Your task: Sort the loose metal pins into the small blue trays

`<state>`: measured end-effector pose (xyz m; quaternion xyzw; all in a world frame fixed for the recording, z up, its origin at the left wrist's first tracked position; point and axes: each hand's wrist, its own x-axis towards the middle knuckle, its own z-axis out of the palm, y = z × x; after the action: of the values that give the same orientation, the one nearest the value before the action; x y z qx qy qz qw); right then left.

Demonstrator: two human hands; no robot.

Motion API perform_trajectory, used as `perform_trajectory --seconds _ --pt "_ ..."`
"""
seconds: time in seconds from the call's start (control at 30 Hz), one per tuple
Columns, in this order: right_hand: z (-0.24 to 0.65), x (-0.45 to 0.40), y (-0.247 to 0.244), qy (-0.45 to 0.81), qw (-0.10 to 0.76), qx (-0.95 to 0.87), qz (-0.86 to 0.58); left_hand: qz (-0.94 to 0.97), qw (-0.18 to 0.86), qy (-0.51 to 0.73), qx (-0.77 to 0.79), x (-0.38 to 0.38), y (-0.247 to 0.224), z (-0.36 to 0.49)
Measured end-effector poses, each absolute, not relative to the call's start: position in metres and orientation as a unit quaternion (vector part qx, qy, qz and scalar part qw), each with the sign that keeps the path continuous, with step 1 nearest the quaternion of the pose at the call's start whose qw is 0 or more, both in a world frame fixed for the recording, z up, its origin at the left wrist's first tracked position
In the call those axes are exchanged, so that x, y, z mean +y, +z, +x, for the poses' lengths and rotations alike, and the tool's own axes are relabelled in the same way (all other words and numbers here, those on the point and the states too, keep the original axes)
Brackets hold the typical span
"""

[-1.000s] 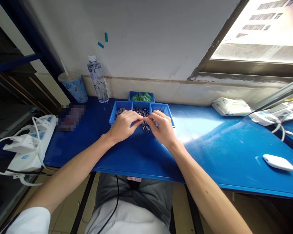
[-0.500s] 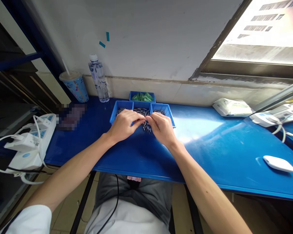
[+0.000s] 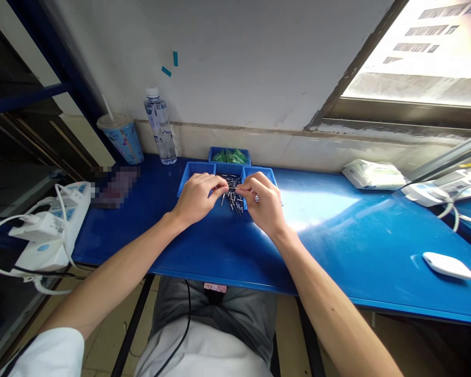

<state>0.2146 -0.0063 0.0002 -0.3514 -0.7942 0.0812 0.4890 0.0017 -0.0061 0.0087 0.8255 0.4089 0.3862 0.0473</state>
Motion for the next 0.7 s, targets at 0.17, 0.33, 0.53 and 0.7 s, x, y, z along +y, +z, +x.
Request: perform_trajectory --seconds 0.17,0.33,0.53,0.7 --pt "0.2140 -0.0067 0.0009 0.094 0.492 -0.793 -0.346 0.826 0.049 0.381 0.412 -0.0056 0.0086 0.0015" --pt "0.2154 -0.0056 -0.0005 0.094 0.488 -0.793 -0.352 0.836 0.045 0.383 0.389 -0.0043 0.0074 0.0008" --pt "0.2158 -0.0059 0.0000 0.101 0.478 -0.799 -0.352 0.839 0.039 0.390 0.378 -0.0043 0.0075 -0.0002" --pt "0.2149 -0.0065 0.0017 0.099 0.472 -0.802 -0.351 0.846 0.037 0.383 0.369 -0.0039 0.0053 0.0000"
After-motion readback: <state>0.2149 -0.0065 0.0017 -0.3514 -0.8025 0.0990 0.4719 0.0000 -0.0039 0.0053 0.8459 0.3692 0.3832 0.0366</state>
